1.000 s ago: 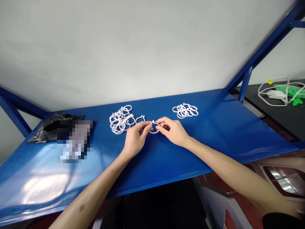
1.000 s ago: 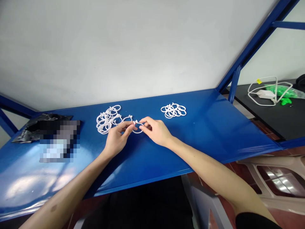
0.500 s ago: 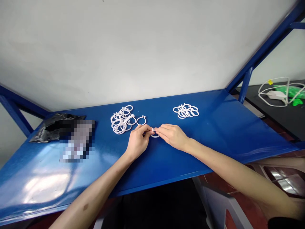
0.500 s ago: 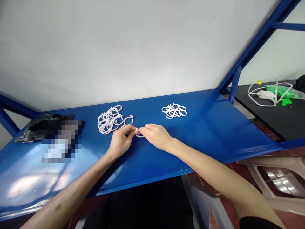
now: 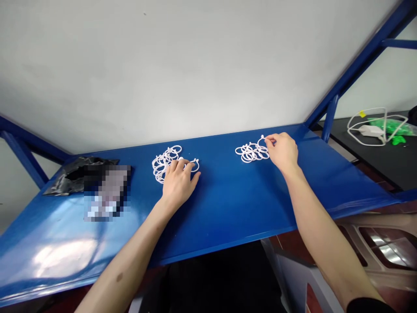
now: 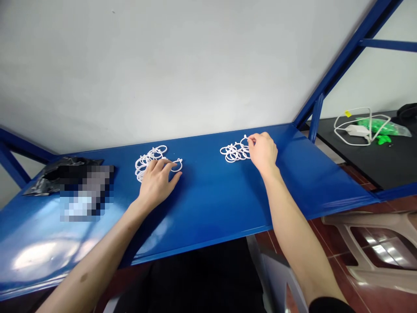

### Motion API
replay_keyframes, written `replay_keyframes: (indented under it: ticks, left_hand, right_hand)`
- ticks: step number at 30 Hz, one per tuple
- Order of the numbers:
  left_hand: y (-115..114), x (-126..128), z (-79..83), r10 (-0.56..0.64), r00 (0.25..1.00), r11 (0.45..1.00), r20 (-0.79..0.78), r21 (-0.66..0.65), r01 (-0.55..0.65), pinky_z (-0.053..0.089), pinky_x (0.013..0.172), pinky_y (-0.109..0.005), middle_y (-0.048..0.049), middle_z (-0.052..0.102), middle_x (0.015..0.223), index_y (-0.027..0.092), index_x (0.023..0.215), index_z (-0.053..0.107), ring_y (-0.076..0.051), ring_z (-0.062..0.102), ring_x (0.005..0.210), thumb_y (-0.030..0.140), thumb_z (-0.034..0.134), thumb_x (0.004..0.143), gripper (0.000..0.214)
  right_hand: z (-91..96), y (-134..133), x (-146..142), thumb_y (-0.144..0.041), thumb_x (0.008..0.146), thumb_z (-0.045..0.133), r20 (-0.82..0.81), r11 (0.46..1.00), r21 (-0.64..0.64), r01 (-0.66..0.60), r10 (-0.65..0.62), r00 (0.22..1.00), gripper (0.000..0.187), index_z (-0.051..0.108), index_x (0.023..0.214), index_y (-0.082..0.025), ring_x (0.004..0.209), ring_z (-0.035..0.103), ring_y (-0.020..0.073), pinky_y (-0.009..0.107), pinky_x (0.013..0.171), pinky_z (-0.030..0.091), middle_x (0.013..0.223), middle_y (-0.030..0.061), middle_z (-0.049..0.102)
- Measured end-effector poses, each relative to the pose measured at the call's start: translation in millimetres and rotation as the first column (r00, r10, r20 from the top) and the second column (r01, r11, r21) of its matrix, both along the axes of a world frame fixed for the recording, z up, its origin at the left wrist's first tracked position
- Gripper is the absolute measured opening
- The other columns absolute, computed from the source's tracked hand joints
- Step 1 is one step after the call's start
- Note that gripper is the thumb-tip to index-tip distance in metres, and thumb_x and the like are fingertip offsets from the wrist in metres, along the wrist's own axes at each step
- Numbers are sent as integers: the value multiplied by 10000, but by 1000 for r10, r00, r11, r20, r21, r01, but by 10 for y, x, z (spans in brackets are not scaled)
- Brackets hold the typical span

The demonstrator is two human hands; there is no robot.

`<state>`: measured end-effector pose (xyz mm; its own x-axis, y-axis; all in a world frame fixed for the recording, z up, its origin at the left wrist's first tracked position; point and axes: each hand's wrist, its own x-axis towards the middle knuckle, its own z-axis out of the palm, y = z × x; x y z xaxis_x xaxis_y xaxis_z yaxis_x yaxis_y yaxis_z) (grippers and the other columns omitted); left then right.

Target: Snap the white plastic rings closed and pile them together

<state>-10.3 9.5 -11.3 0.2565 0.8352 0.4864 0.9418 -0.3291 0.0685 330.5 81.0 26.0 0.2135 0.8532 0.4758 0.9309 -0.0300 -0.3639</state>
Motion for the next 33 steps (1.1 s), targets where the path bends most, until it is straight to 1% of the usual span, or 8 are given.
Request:
replay_keyframes:
  ticks: [4,13,19,23,25,27,30,33]
  left_hand:
    - [13,-33,-10,11,999,998,-38,-54,-13,475,958,-501,-144,676,1146,156,1102,718,-348,538,1096,368,567,965,294]
    - [33,-42,-79,-27,1000,999,-9,-35,26,478,942,-535,-151,686,1083,189,1031,735,-358,551,1083,354,578,943,244]
    - [44,-51,-80,-46,999,998,24,-42,47,460,904,-514,-149,691,1034,194,968,731,-354,550,1035,283,561,953,193]
    - [48,-28,-55,-54,999,998,2,-23,54,445,864,-464,-124,704,984,202,890,706,-322,545,982,247,559,960,169]
    - [30,6,-28,-72,997,997,14,4,72,436,847,-442,-113,709,955,201,884,694,-308,549,964,242,550,968,172]
    - [-11,56,10,-87,996,996,32,40,86,423,824,-424,-99,712,916,201,889,685,-293,554,935,251,541,981,179]
    - [-101,151,73,-130,990,988,58,89,124,398,802,-406,-75,719,870,212,899,677,-267,564,893,257,535,994,176]
    - [-185,241,111,-203,978,973,49,123,196,385,795,-390,-50,728,844,225,897,670,-236,579,859,255,539,998,168]
  right_hand:
    - [-42,23,69,-275,914,622,33,983,-176,45,-40,999,175,785,970,-242,846,671,237,354,738,509,986,84,722]
    - [-158,75,27,-278,879,638,26,975,-221,15,-9,1000,194,775,1011,-240,858,688,251,362,717,512,978,78,758]
    - [-100,36,-12,-295,901,605,-16,989,-146,19,-22,1000,196,763,990,-222,850,674,245,361,723,506,964,88,750]
    - [-18,-20,-100,-287,937,564,-38,1000,4,3,-2,999,216,752,999,-200,881,666,256,374,756,507,967,96,736]
    - [-1,-73,-214,-275,950,557,-49,991,105,-80,85,995,213,749,998,-197,880,664,246,375,789,509,967,93,734]
    - [-11,-165,-398,-276,966,554,-77,953,176,-247,263,962,207,746,978,-200,868,667,225,362,819,511,962,82,738]
    - [-82,-364,-765,-320,987,566,-207,823,152,-548,568,797,204,742,964,-219,852,685,190,318,797,518,950,48,757]
    - [-188,-545,-1079,-370,985,589,-423,696,55,-716,665,615,225,718,1077,-211,739,690,151,282,714,527,931,29,770]
